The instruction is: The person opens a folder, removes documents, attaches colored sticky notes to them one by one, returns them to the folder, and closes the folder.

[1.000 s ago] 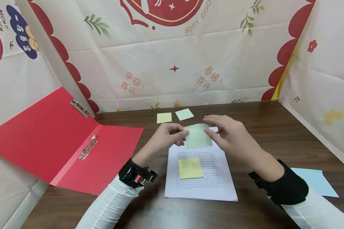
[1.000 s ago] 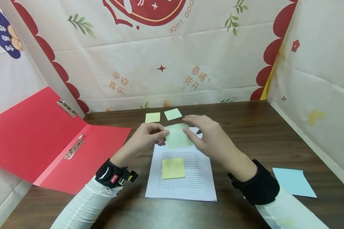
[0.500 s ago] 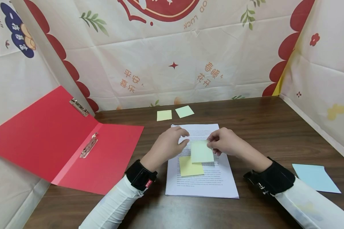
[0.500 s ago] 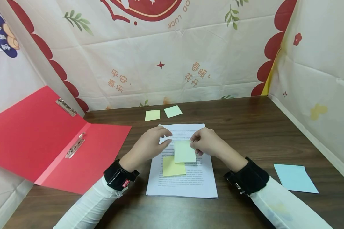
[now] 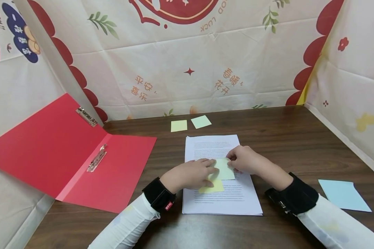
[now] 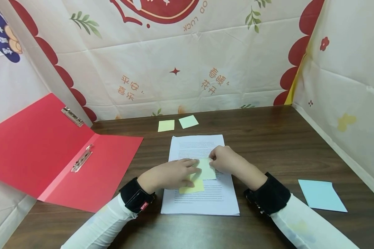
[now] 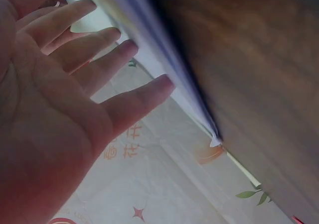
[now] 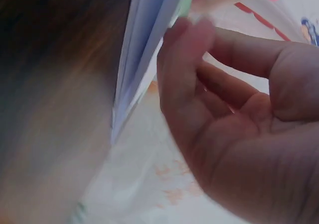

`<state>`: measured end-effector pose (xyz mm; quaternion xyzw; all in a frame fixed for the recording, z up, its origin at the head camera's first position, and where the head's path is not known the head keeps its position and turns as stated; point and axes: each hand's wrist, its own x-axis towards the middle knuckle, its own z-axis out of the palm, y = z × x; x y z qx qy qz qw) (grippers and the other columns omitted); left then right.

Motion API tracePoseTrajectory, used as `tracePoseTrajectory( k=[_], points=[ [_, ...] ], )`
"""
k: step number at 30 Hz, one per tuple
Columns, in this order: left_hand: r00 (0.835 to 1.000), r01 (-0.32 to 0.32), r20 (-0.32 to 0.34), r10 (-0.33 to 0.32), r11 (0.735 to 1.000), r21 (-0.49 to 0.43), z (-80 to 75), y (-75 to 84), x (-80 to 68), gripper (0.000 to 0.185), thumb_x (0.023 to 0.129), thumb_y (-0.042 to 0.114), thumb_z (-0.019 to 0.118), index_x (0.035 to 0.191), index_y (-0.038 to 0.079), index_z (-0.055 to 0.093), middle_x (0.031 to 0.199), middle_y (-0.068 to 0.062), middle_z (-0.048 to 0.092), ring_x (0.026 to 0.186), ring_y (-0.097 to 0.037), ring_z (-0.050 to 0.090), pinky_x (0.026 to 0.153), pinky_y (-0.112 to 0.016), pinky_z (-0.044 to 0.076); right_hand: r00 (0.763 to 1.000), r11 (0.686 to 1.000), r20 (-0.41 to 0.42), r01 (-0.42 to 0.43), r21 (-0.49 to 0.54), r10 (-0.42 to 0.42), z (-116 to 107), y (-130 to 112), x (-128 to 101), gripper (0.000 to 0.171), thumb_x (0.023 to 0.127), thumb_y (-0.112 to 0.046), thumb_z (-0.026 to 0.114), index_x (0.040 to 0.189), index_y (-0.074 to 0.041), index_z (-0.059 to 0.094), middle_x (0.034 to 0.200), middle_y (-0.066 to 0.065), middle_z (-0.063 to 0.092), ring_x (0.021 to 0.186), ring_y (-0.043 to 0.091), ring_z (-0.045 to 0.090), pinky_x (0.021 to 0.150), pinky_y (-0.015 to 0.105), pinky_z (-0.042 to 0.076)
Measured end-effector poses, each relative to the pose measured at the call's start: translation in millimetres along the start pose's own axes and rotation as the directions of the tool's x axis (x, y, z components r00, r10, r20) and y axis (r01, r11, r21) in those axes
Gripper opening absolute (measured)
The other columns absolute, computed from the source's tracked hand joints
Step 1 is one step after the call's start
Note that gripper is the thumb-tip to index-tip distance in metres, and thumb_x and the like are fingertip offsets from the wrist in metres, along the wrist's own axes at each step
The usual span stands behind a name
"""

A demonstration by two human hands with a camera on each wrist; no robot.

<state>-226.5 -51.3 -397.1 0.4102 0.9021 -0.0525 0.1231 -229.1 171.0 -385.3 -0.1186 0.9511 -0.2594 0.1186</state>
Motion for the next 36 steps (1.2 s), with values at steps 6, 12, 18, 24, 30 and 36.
tracePoseTrajectory(
  k=[6,12,18,24,30,36],
  points=[
    [1.0,-0.011,-0.027,0.012,1.0,0.015,1.7,-3.2,0.3,0.059,0.103,0.05,0.065,0.156,0.027,0.053,0.173,0.001,0.039,0.161,-0.021,0.038,0.125,-0.042,0.043,0.972,0.896,-0.058,0.187,-0.403,-0.229,4.9,-11.6,-12.3,0.039,0.1,-0.012,0.07,0.136,0.003,0.068,0.145,0.022,0.066,0.134,0.04,0.064,0.101,0.06,0.057],
    [1.0,0.011,-0.017,-0.012,1.0,-0.027,1.1,-4.4,-0.2,0.063,0.103,0.05,0.064,0.16,0.03,0.047,0.176,0.004,0.033,0.162,-0.022,0.034,0.124,-0.048,0.044,0.947,0.881,0.228,0.299,-0.367,-0.226,15.3,-17.2,-21.2,0.053,0.109,-0.024,0.059,0.157,-0.003,0.051,0.17,0.015,0.042,0.159,0.036,0.038,0.119,0.082,0.025],
    [0.999,0.039,-0.008,-0.039,0.998,-0.05,2.7,-4.6,0.9,0.056,0.102,0.051,0.065,0.155,0.034,0.052,0.175,0.006,0.034,0.163,-0.02,0.034,0.12,-0.05,0.048,0.945,0.908,0.29,0.246,-0.338,-0.149,10.4,-14.7,-25.7,0.066,0.109,-0.035,0.06,0.16,0.002,0.042,0.173,0.019,0.035,0.162,0.037,0.033,0.124,0.079,0.018],
    [0.999,0.035,-0.002,-0.035,0.998,-0.057,-0.3,-3.2,-0.7,0.055,0.103,0.049,0.065,0.154,0.034,0.052,0.175,0.005,0.034,0.163,-0.019,0.033,0.12,-0.051,0.048,0.944,0.917,0.317,0.203,-0.344,-0.09,-5.8,-7.0,-30.5,0.068,0.106,-0.037,0.064,0.157,0.004,0.046,0.17,0.023,0.037,0.16,0.039,0.036,0.124,0.076,0.023],
    [1.0,0.025,-0.005,-0.025,0.997,-0.076,-4.7,-2.9,-1.4,0.058,0.103,0.046,0.067,0.156,0.03,0.051,0.174,0.003,0.036,0.162,-0.02,0.034,0.126,-0.044,0.042,0.942,0.917,0.327,0.192,-0.35,-0.072,-8.5,-5.0,-30.0,0.07,0.105,-0.039,0.066,0.158,0.003,0.046,0.171,0.022,0.036,0.16,0.04,0.034,0.124,0.076,0.024],
    [0.999,0.026,-0.03,-0.027,0.999,-0.033,-6.6,5.5,-5.5,0.057,0.104,0.05,0.065,0.155,0.027,0.055,0.174,-0.002,0.036,0.161,-0.026,0.036,0.127,-0.044,0.041,0.951,0.899,0.284,0.228,-0.374,-0.123,-11.4,-4.9,-30.8,0.063,0.103,-0.031,0.07,0.155,-0.001,0.052,0.166,0.02,0.045,0.155,0.041,0.044,0.122,0.072,0.033]
  ],
)
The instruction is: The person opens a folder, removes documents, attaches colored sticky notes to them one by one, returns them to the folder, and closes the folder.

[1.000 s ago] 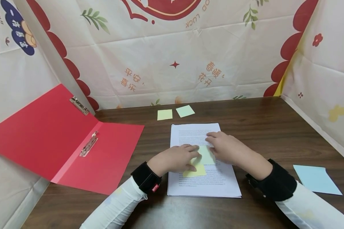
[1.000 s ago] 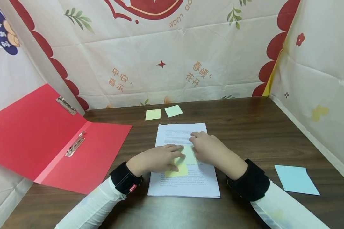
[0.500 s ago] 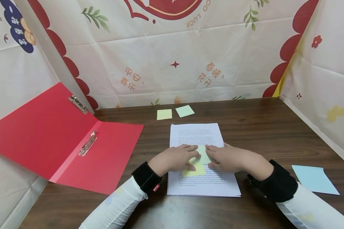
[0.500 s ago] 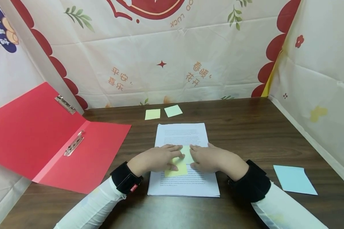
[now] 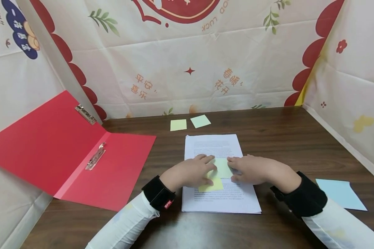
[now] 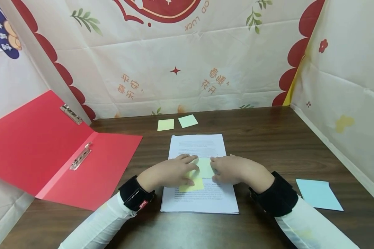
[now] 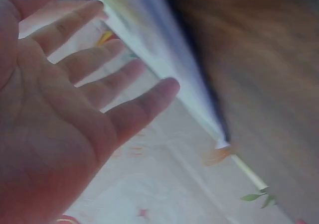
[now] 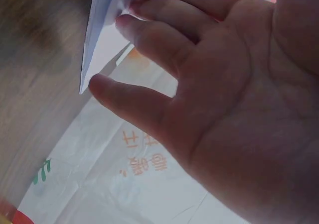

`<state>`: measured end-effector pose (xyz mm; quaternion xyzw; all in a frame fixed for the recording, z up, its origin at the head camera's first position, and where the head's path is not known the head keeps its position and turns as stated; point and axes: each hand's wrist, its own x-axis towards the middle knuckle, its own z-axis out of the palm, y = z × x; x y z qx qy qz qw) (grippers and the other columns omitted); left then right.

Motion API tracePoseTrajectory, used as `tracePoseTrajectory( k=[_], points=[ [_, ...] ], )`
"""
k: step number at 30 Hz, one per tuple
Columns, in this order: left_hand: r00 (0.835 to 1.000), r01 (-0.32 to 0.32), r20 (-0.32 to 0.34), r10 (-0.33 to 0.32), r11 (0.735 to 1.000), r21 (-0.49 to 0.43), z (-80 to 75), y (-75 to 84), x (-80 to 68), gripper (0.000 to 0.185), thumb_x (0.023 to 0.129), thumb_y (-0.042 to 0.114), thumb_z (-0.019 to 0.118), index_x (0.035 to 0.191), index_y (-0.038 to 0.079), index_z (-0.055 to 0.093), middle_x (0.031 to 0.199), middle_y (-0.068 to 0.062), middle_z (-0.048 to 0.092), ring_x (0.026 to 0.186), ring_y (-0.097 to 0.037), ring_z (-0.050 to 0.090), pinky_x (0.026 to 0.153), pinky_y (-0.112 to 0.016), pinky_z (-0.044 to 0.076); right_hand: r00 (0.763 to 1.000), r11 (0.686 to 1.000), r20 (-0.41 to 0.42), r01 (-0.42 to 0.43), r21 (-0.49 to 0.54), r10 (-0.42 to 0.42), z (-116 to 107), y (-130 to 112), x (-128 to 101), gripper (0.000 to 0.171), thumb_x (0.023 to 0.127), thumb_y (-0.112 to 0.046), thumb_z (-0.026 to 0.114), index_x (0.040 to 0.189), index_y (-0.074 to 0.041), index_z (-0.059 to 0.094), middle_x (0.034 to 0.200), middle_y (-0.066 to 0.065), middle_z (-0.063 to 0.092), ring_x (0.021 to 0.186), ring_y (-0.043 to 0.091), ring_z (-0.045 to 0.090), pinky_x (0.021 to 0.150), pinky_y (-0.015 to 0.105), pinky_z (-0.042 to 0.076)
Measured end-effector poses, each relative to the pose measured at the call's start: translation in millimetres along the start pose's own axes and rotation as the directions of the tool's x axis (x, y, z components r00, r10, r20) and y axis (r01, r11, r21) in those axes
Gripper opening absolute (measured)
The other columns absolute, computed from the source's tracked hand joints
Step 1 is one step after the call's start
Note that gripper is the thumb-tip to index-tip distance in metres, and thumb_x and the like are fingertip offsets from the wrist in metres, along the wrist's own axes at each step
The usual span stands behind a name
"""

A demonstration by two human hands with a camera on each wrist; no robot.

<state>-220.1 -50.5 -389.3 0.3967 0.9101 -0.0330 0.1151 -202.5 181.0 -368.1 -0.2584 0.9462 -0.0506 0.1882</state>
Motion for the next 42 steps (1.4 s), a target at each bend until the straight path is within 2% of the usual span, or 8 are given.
tracePoseTrajectory(
  k=[6,12,18,25,29,37,39,42],
  points=[
    [0.997,-0.065,-0.026,0.067,0.995,0.078,-2.1,39.5,-16.6,0.078,0.092,0.073,0.066,0.149,0.019,0.062,0.167,-0.01,0.048,0.152,-0.036,0.049,0.12,-0.046,0.049,0.981,0.998,-0.185,0.049,-0.042,-0.056,-12.3,6.5,-9.9,0.048,0.102,-0.014,0.069,0.148,-0.002,0.061,0.157,0.022,0.056,0.149,0.045,0.051,0.118,0.072,0.038],
    [0.989,-0.141,-0.039,0.145,0.985,0.097,1.0,63.3,-24.7,0.067,0.087,0.072,0.074,0.127,0.018,0.073,0.136,-0.002,0.067,0.116,-0.022,0.065,0.093,-0.03,0.058,0.98,1.0,-0.197,0.005,0.001,-0.005,-27.4,14.8,-20.8,0.048,0.104,-0.015,0.067,0.149,0.0,0.059,0.159,0.025,0.053,0.149,0.048,0.049,0.113,0.066,0.047],
    [0.98,-0.2,0.003,0.2,0.98,-0.026,-2.1,57.5,-21.6,0.04,0.104,0.047,0.067,0.131,0.018,0.074,0.143,-0.001,0.067,0.127,-0.012,0.065,0.112,-0.029,0.05,0.985,0.999,-0.174,-0.01,0.046,0.018,-34.0,21.2,-26.5,0.047,0.106,-0.015,0.063,0.15,0.002,0.057,0.16,0.028,0.05,0.149,0.049,0.047,0.113,0.065,0.048],
    [0.983,-0.127,-0.174,0.065,0.919,-0.373,-37.3,22.1,-34.1,0.019,0.109,0.018,0.057,0.106,0.012,0.075,0.092,0.003,0.072,0.074,-0.005,0.059,0.068,-0.019,0.05,0.975,0.995,-0.207,-0.073,0.069,0.086,-40.9,31.4,-35.8,0.044,0.108,-0.013,0.056,0.148,0.005,0.057,0.159,0.03,0.049,0.144,0.051,0.053,0.11,0.067,0.049],
    [0.913,-0.047,-0.336,-0.229,0.76,-0.648,-65.8,-31.7,-52.4,0.022,0.11,0.021,0.056,0.11,0.009,0.075,0.101,-0.005,0.075,0.087,-0.014,0.067,0.078,-0.029,0.057,0.969,0.99,-0.206,-0.126,0.062,0.137,-43.9,34.5,-38.3,0.045,0.107,-0.011,0.056,0.148,0.009,0.055,0.159,0.034,0.048,0.141,0.053,0.055,0.108,0.068,0.05],
    [0.627,-0.02,-0.176,-0.759,0.21,-0.977,-61.9,-163.3,-81.1,0.044,0.111,0.034,0.057,0.142,0.003,0.064,0.127,-0.012,0.065,0.104,-0.019,0.066,0.082,-0.03,0.06,0.987,0.99,-0.084,-0.132,0.054,0.136,-39.5,24.6,-29.7,0.051,0.109,-0.02,0.057,0.149,0.011,0.053,0.159,0.037,0.045,0.141,0.052,0.055,0.102,0.059,0.056],
    [0.588,-0.048,-0.12,-0.8,0.114,-0.992,-50.2,-184.9,-83.3,0.043,0.109,0.036,0.06,0.139,0.005,0.064,0.123,-0.005,0.062,0.102,-0.015,0.065,0.079,-0.026,0.059,0.989,0.989,-0.057,-0.135,0.056,0.138,-37.2,22.3,-27.6,0.052,0.109,-0.022,0.058,0.149,0.011,0.052,0.159,0.037,0.045,0.142,0.051,0.054,0.105,0.06,0.055],
    [0.582,-0.091,-0.082,-0.809,0.035,-0.995,-34.5,-202.9,-81.2,0.041,0.106,0.039,0.065,0.132,0.007,0.065,0.117,0.001,0.06,0.101,-0.012,0.064,0.077,-0.022,0.059,0.989,0.989,-0.038,-0.139,0.052,0.141,-33.6,20.1,-25.5,0.054,0.108,-0.025,0.059,0.149,0.009,0.053,0.158,0.036,0.047,0.143,0.051,0.053,0.109,0.065,0.051]
  ],
)
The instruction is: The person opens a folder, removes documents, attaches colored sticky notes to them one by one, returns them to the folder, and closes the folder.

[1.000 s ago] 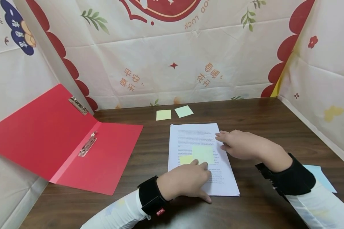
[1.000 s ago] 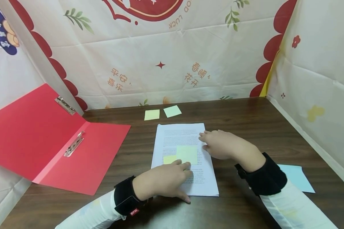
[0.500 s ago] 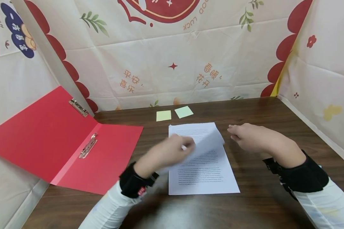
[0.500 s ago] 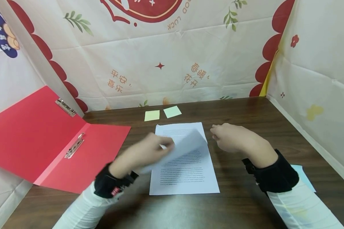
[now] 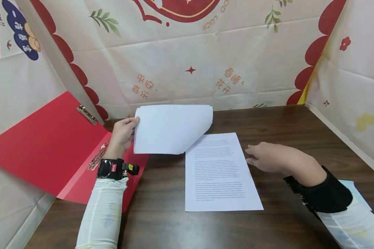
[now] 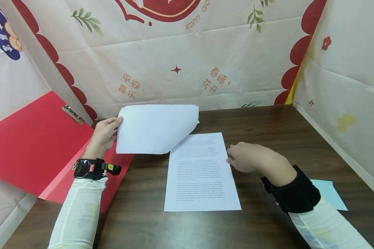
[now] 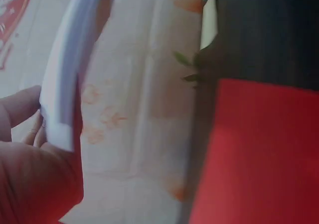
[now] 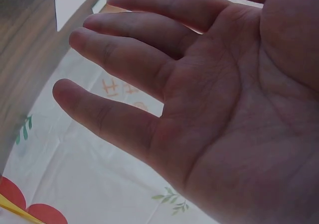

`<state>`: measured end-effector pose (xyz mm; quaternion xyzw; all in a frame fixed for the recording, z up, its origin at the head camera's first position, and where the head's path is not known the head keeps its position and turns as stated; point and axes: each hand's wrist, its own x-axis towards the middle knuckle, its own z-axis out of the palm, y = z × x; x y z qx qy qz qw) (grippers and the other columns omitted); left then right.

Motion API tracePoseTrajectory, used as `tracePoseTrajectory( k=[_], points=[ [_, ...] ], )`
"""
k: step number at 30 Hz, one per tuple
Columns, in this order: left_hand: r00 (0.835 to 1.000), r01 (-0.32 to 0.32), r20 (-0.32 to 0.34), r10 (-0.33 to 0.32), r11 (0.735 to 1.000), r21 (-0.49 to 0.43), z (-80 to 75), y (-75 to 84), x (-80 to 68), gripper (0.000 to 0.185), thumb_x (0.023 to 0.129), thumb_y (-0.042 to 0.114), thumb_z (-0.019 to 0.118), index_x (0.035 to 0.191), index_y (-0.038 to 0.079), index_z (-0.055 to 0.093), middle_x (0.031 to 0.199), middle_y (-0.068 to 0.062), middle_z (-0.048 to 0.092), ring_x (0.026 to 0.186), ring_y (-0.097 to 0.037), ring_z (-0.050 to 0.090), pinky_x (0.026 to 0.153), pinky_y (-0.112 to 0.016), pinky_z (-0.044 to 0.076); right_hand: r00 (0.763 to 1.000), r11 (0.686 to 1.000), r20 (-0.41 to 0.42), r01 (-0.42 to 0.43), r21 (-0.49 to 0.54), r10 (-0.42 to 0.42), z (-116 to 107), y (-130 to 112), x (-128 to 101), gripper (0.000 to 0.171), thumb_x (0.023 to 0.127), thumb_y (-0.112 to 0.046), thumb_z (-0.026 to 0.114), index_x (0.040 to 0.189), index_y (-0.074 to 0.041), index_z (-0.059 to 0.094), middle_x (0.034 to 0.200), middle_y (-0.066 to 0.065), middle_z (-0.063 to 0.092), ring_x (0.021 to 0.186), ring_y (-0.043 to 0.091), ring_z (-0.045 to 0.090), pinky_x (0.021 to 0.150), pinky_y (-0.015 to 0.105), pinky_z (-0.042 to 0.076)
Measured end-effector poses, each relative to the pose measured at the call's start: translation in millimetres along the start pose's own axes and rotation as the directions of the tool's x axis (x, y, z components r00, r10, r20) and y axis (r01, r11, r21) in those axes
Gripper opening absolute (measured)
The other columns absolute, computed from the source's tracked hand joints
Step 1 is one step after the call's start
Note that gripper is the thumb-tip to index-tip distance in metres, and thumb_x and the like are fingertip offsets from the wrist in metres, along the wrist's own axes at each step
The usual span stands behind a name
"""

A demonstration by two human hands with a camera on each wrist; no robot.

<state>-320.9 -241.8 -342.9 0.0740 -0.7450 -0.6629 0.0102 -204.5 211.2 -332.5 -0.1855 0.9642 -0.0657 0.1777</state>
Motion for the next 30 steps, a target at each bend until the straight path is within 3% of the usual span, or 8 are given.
tracePoseTrajectory(
  k=[5,9,13,17,21,24,26,30],
  points=[
    [0.99,-0.089,0.114,0.087,0.996,0.017,18.5,-2.5,3.2,0.04,0.104,0.034,0.07,0.13,0.004,0.068,0.11,0.001,0.066,0.092,-0.01,0.069,0.076,-0.024,0.063,1.0,1.0,-0.008,0.023,-0.006,-0.023,4.4,-1.3,-0.1,0.052,0.106,-0.028,0.064,0.146,0.005,0.059,0.154,0.035,0.052,0.137,0.047,0.061,0.106,0.063,0.053],
    [0.951,-0.185,0.251,0.178,0.983,0.003,39.9,8.1,-9.0,0.03,0.103,0.024,0.072,0.122,0.0,0.075,0.097,0.004,0.073,0.081,-0.01,0.071,0.072,-0.027,0.063,1.0,1.0,-0.015,0.027,-0.007,-0.027,3.7,-0.9,0.8,0.05,0.106,-0.027,0.064,0.144,0.005,0.061,0.151,0.034,0.056,0.133,0.045,0.064,0.106,0.063,0.054],
    [0.907,-0.154,0.389,0.162,0.987,-0.052,57.5,13.9,-22.8,0.017,0.105,0.02,0.068,0.11,0.014,0.084,0.095,0.005,0.078,0.084,-0.012,0.074,0.074,-0.033,0.062,1.0,1.0,-0.029,0.007,-0.02,-0.008,0.4,2.5,-0.8,0.051,0.107,-0.026,0.062,0.144,0.009,0.059,0.147,0.035,0.059,0.134,0.048,0.062,0.107,0.065,0.052],
    [0.889,-0.091,0.444,0.112,0.994,-0.068,68.5,14.5,-30.9,0.023,0.107,0.02,0.066,0.099,0.028,0.086,0.099,0.005,0.079,0.091,-0.015,0.075,0.077,-0.037,0.062,0.999,1.0,-0.042,-0.017,-0.021,0.017,-1.9,5.8,-3.4,0.05,0.108,-0.024,0.058,0.143,0.012,0.058,0.146,0.037,0.058,0.136,0.052,0.059,0.108,0.067,0.051],
    [0.889,-0.09,0.446,0.102,0.995,-0.049,73.9,14.4,-34.3,0.024,0.106,0.019,0.067,0.096,0.028,0.086,0.104,0.004,0.077,0.094,-0.017,0.073,0.079,-0.037,0.061,0.998,0.999,-0.061,-0.037,-0.013,0.036,-3.9,8.4,-6.4,0.048,0.109,-0.02,0.057,0.142,0.013,0.057,0.146,0.038,0.058,0.133,0.051,0.061,0.106,0.066,0.052],
    [0.896,-0.103,0.431,0.11,0.994,-0.039,74.5,15.9,-34.4,0.018,0.105,0.02,0.069,0.103,0.021,0.086,0.104,0.004,0.077,0.094,-0.016,0.073,0.078,-0.037,0.06,0.996,0.999,-0.077,-0.04,-0.011,0.039,-6.0,10.2,-8.0,0.047,0.108,-0.018,0.057,0.142,0.014,0.057,0.14,0.037,0.062,0.118,0.043,0.069,0.1,0.062,0.057],
    [0.91,-0.1,0.402,0.098,0.995,-0.016,72.1,16.8,-32.2,0.018,0.105,0.022,0.07,0.112,0.015,0.084,0.104,0.003,0.076,0.093,-0.016,0.073,0.079,-0.037,0.061,0.996,0.999,-0.082,-0.041,-0.009,0.04,-7.3,10.9,-8.4,0.047,0.108,-0.017,0.057,0.142,0.015,0.056,0.139,0.036,0.063,0.113,0.039,0.07,0.098,0.06,0.058],
    [0.953,-0.036,0.301,0.022,0.998,0.044,59.9,16.7,-14.6,0.038,0.104,0.033,0.07,0.132,0.007,0.074,0.115,-0.002,0.073,0.099,-0.018,0.071,0.084,-0.038,0.061,0.995,0.999,-0.086,-0.042,-0.011,0.041,-8.6,10.7,-8.7,0.047,0.109,-0.018,0.056,0.143,0.015,0.056,0.14,0.037,0.062,0.123,0.047,0.067,0.103,0.063,0.055]
  ],
)
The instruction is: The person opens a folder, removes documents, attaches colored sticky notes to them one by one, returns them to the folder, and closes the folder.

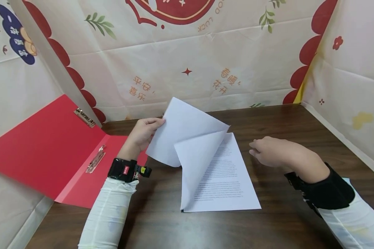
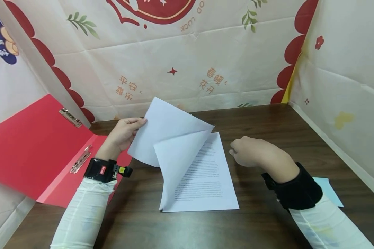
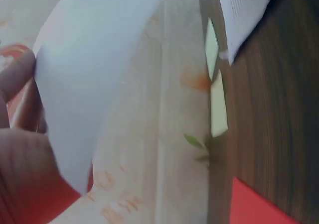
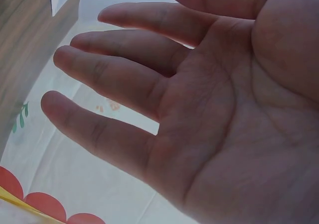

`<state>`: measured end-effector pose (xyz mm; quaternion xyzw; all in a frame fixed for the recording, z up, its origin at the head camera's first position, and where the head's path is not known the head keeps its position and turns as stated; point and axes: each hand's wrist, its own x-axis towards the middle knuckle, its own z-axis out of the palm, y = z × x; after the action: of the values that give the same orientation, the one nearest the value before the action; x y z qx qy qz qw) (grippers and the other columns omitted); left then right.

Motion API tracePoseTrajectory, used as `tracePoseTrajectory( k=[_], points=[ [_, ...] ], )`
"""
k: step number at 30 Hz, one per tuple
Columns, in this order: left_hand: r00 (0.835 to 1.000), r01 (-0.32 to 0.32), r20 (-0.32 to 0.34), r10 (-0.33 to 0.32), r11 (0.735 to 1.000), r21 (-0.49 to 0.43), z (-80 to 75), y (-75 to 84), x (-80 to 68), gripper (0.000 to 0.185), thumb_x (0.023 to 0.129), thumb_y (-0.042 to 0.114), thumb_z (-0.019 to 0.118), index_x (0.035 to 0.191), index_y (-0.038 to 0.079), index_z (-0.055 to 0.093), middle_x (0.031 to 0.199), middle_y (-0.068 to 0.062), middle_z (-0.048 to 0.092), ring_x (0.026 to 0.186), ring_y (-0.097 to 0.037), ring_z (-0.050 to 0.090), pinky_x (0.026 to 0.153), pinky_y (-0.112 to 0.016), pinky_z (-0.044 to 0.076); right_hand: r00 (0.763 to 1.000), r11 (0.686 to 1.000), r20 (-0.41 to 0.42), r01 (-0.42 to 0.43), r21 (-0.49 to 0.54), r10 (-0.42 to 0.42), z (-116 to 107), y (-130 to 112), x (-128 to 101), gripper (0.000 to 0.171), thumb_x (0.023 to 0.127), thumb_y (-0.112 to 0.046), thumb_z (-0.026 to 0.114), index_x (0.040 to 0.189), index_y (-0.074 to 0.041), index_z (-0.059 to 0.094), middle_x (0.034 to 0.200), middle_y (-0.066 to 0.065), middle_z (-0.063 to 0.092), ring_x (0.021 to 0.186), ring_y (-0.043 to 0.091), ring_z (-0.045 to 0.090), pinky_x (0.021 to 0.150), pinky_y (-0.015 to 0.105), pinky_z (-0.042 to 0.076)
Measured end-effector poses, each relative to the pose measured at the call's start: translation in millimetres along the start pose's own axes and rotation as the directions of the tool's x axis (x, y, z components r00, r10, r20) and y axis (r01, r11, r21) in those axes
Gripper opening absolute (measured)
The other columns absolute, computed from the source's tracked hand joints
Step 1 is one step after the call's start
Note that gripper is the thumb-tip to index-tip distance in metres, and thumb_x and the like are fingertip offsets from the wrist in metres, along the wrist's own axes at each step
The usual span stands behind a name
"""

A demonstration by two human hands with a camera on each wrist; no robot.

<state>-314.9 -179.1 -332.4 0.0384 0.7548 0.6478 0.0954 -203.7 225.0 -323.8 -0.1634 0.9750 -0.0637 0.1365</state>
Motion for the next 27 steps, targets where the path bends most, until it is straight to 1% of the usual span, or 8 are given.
tracePoseTrajectory(
  k=[4,9,12,15,17,19,23,27],
  points=[
    [0.991,0.091,-0.102,-0.091,0.996,0.002,-28.8,-7.9,25.1,0.051,0.105,0.039,0.068,0.147,0.01,0.064,0.134,-0.007,0.064,0.11,-0.02,0.066,0.093,-0.039,0.056,1.0,1.0,0.001,0.008,-0.002,-0.008,0.3,-0.9,0.0,0.047,0.109,-0.019,0.056,0.142,0.015,0.057,0.14,0.037,0.063,0.132,0.052,0.061,0.107,0.067,0.051],
    [0.954,0.183,-0.242,-0.176,0.983,0.005,-68.2,-23.9,48.5,0.056,0.107,0.039,0.064,0.155,0.011,0.056,0.136,-0.006,0.06,0.109,-0.016,0.061,0.097,-0.035,0.053,1.0,1.0,0.01,-0.006,0.002,0.006,-0.4,-1.9,-0.4,0.049,0.109,-0.022,0.057,0.143,0.014,0.057,0.14,0.036,0.063,0.133,0.051,0.061,0.107,0.067,0.051],
    [0.932,0.207,-0.311,-0.187,0.978,0.031,-87.8,-31.9,55.7,0.057,0.108,0.04,0.061,0.156,0.009,0.054,0.141,-0.007,0.058,0.111,-0.013,0.058,0.102,-0.033,0.051,1.0,1.0,0.012,-0.016,0.001,0.016,-2.2,-1.8,-0.7,0.05,0.109,-0.023,0.058,0.144,0.013,0.056,0.141,0.036,0.062,0.133,0.051,0.061,0.107,0.068,0.051],
    [0.931,0.211,-0.322,-0.17,0.973,0.095,-102.0,-36.9,60.7,0.06,0.109,0.038,0.059,0.158,0.006,0.049,0.155,-0.013,0.052,0.125,-0.018,0.055,0.115,-0.037,0.048,1.0,1.0,0.014,-0.021,0.0,0.021,-4.4,-0.9,-1.1,0.051,0.109,-0.023,0.058,0.144,0.013,0.056,0.142,0.036,0.062,0.134,0.051,0.06,0.108,0.068,0.05],
    [0.938,0.218,-0.314,-0.15,0.957,0.194,-109.1,-39.2,63.9,0.062,0.109,0.035,0.057,0.16,0.002,0.043,0.164,-0.018,0.044,0.135,-0.023,0.048,0.122,-0.041,0.043,1.0,1.0,0.019,-0.021,0.002,0.021,-5.7,0.5,-1.6,0.051,0.109,-0.023,0.057,0.144,0.014,0.056,0.142,0.036,0.061,0.135,0.052,0.059,0.108,0.068,0.05],
    [0.946,0.227,-0.3,-0.126,0.916,0.331,-114.3,-40.7,65.7,0.067,0.11,0.034,0.056,0.163,-0.002,0.035,0.167,-0.024,0.038,0.141,-0.031,0.044,0.123,-0.046,0.041,1.0,1.0,0.021,-0.023,0.007,0.023,-6.4,2.9,-2.7,0.051,0.109,-0.023,0.057,0.144,0.014,0.055,0.142,0.036,0.061,0.135,0.052,0.059,0.108,0.068,0.05],
    [0.97,0.194,-0.236,-0.06,0.774,0.603,-118.0,-42.2,67.9,0.073,0.11,0.033,0.053,0.165,-0.006,0.026,0.166,-0.032,0.038,0.149,-0.041,0.044,0.124,-0.052,0.041,1.0,1.0,0.008,-0.026,0.013,0.026,-8.1,13.7,-7.8,0.052,0.109,-0.024,0.057,0.144,0.014,0.055,0.143,0.037,0.06,0.136,0.054,0.057,0.108,0.069,0.049],
    [0.991,0.08,-0.134,0.022,0.703,0.707,-111.5,-39.7,67.7,0.062,0.111,0.03,0.051,0.159,-0.007,0.039,0.159,-0.034,0.046,0.148,-0.045,0.048,0.121,-0.055,0.045,0.998,0.999,-0.046,-0.036,0.015,0.036,-12.2,36.2,-18.7,0.048,0.106,-0.021,0.062,0.141,0.013,0.058,0.137,0.036,0.064,0.13,0.055,0.06,0.103,0.068,0.051]
  ],
)
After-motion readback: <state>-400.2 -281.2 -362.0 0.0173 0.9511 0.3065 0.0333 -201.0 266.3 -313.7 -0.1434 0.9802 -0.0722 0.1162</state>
